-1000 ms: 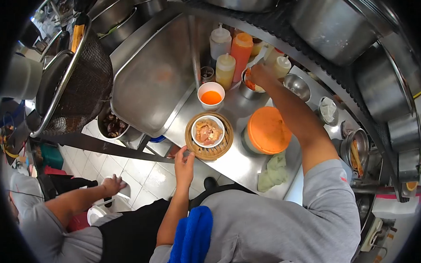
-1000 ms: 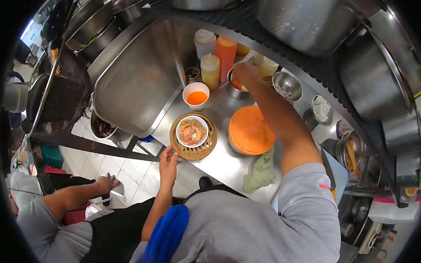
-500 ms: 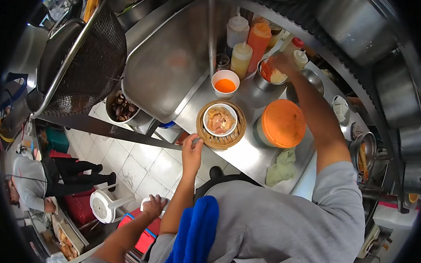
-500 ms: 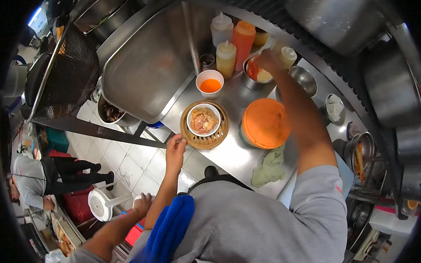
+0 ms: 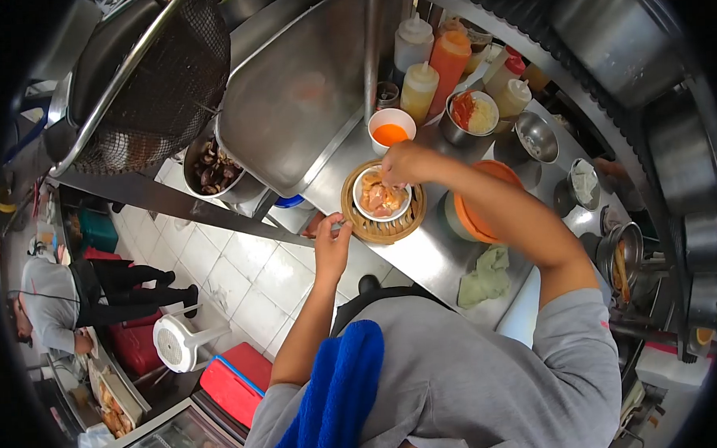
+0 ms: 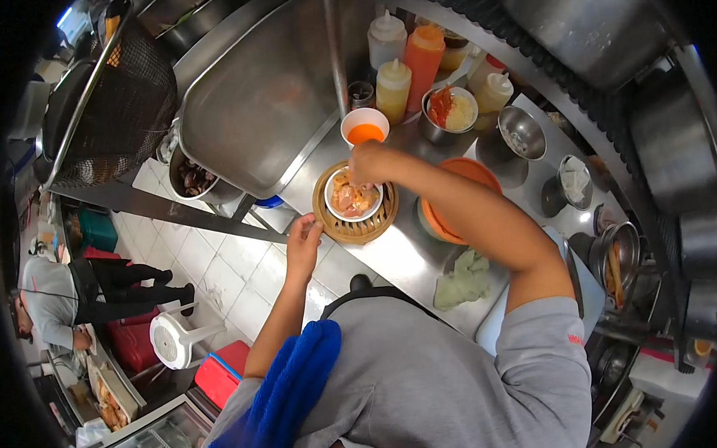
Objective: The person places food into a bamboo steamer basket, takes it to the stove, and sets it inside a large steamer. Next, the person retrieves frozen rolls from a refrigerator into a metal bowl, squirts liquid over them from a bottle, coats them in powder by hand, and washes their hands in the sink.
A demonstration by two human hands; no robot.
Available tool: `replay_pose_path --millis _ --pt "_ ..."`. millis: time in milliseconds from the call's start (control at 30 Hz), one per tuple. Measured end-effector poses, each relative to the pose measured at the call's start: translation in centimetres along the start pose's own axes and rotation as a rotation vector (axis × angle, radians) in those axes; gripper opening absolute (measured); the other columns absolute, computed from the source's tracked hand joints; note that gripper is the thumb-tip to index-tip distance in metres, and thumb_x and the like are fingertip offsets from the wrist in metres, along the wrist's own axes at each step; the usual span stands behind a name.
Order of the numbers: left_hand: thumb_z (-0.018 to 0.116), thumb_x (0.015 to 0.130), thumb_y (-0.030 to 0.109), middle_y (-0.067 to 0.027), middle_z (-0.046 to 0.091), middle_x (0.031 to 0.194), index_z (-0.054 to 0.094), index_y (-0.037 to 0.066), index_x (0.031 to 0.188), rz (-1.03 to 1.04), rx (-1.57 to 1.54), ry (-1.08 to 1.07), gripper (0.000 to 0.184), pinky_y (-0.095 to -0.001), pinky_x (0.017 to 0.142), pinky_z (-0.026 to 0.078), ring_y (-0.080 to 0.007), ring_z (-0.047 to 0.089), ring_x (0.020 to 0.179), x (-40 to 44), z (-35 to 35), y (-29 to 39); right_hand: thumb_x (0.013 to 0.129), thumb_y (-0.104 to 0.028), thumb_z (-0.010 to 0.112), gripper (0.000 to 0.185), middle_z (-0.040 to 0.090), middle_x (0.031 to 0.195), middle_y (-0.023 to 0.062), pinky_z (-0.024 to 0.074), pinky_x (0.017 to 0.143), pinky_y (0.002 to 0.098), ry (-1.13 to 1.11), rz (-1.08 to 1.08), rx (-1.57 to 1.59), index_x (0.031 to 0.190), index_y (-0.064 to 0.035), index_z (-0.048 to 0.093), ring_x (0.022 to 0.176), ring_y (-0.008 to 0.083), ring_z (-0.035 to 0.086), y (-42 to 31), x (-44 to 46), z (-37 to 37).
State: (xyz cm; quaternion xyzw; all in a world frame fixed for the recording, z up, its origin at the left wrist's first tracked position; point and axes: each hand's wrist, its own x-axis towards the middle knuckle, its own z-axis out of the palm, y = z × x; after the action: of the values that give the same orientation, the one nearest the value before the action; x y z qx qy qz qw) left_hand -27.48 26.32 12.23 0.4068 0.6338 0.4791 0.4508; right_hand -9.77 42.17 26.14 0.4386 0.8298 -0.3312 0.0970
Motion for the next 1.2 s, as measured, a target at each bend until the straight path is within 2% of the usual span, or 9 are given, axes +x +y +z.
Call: replay_pose_path --millis 133,200,433,500,667,833,933,1067,1200 --pt "0.057 0.084 0.023 -0.0036 0.054 0.096 0.051 0.005 0.109 0.013 0.001 -0.003 0.032 -0.0261 0.069 0.043 -0.0117 0.052 0.085 -0.4 -0.1 0.4 0.075 -0.011 0.055 0.012 0.063 0.063 0.0084 0.0483 0.054 0.029 -0.003 0.028 -0.105 0.073 -0.0026 0.063 0.057 0.0165 0.061 -0.3 1.2 1.8" --pt "0.058 0.083 0.016 -0.0126 0.049 0.112 0.053 -0.001 0.103 0.031 -0.001 0.004 0.026 -0.0275 0.076 0.046 -0.0184 0.056 0.086 -0.6 -0.2 0.7 0.075 -0.012 0.055 0.012 0.063 0.062 0.0078 0.0484 0.055 0.0288 0.028 0.045 -0.085 0.073 -0.0024 0.063 0.056 0.0159 0.061 0.2 1.5 2.0" --pt "0.058 0.083 0.018 -0.0116 0.049 0.112 0.055 0.001 0.102 0.028 -0.01 0.006 0.026 -0.0278 0.076 0.046 -0.0178 0.056 0.087 -0.8 -0.3 0.6 0.075 -0.018 0.058 0.015 0.063 0.064 0.0052 0.0482 0.055 0.0263 0.078 -0.022 0.128 0.074 -0.0038 0.063 0.057 0.0141 0.061 0.2 0.0 0.5" --pt "0.058 0.083 0.025 -0.004 0.046 0.111 0.054 0.005 0.104 0.033 0.007 -0.029 0.029 -0.0256 0.07 0.042 -0.0128 0.052 0.09 -0.7 -0.4 0.4 0.075 -0.019 0.059 0.016 0.062 0.067 0.0028 0.048 0.055 0.0252 0.015 0.058 0.228 0.081 -0.005 0.062 0.06 0.0122 0.06 0.6 -0.6 -1.4" --pt "0.056 0.084 0.032 -0.0052 0.046 0.113 0.051 0.008 0.109 -0.158 -0.074 -0.089 0.035 -0.029 0.067 0.045 -0.0148 0.056 0.087 -1.3 -0.9 1.8 0.076 -0.019 0.057 0.017 0.061 0.077 0.0037 0.0478 0.056 0.0252 0.31 0.136 0.347 0.087 -0.006 0.057 0.066 0.0108 0.06 7.0 -2.0 -7.2" --pt "0.056 0.083 0.038 -0.0068 0.047 0.113 0.039 0.013 0.121 -0.31 -0.102 -0.146 0.048 -0.0331 0.062 0.048 -0.0205 0.059 0.083 -1.6 0.5 2.6 0.075 -0.022 0.061 0.023 0.062 0.085 0.0118 0.0476 0.072 0.0359 0.864 0.32 -0.213 0.087 -0.0029 0.057 0.084 0.026 0.061 15.6 -2.1 -10.5" --pt "0.056 0.082 0.04 -0.0078 0.046 0.115 0.031 0.016 0.126 -0.394 -0.087 -0.183 0.056 -0.0352 0.062 0.049 -0.025 0.06 0.082 -1.9 0.9 2.5 0.075 -0.027 0.062 0.028 0.062 0.088 0.0132 0.0452 0.077 0.0386 0.704 0.516 -0.314 0.091 -0.0033 0.058 0.09 0.0298 0.058 17.4 -2.7 -8.5" --pt "0.057 0.081 0.043 -0.0126 0.039 0.124 0.021 0.018 0.132 -0.471 -0.159 -0.266 0.067 -0.0378 0.062 0.05 -0.029 0.061 0.084 -1.9 0.7 2.4 0.079 -0.031 0.057 0.031 0.061 0.089 0.0134 0.0476 0.07 0.0353 0.857 0.384 -0.039 0.098 -0.0064 0.058 0.078 0.0252 0.061 16.8 -6.6 -8.0" --pt "0.061 0.078 0.043 -0.0184 0.037 0.121 0.015 0.019 0.132 -0.488 -0.191 -0.273 0.075 -0.0407 0.065 0.05 -0.0329 0.06 0.085 -1.9 1.0 3.2 0.085 -0.038 0.054 0.034 0.061 0.087 -0.0009 0.0466 0.061 0.0246 0.911 0.131 0.593 0.105 -0.0109 0.057 0.072 0.0095 0.057 12.0 -14.4 -5.4"
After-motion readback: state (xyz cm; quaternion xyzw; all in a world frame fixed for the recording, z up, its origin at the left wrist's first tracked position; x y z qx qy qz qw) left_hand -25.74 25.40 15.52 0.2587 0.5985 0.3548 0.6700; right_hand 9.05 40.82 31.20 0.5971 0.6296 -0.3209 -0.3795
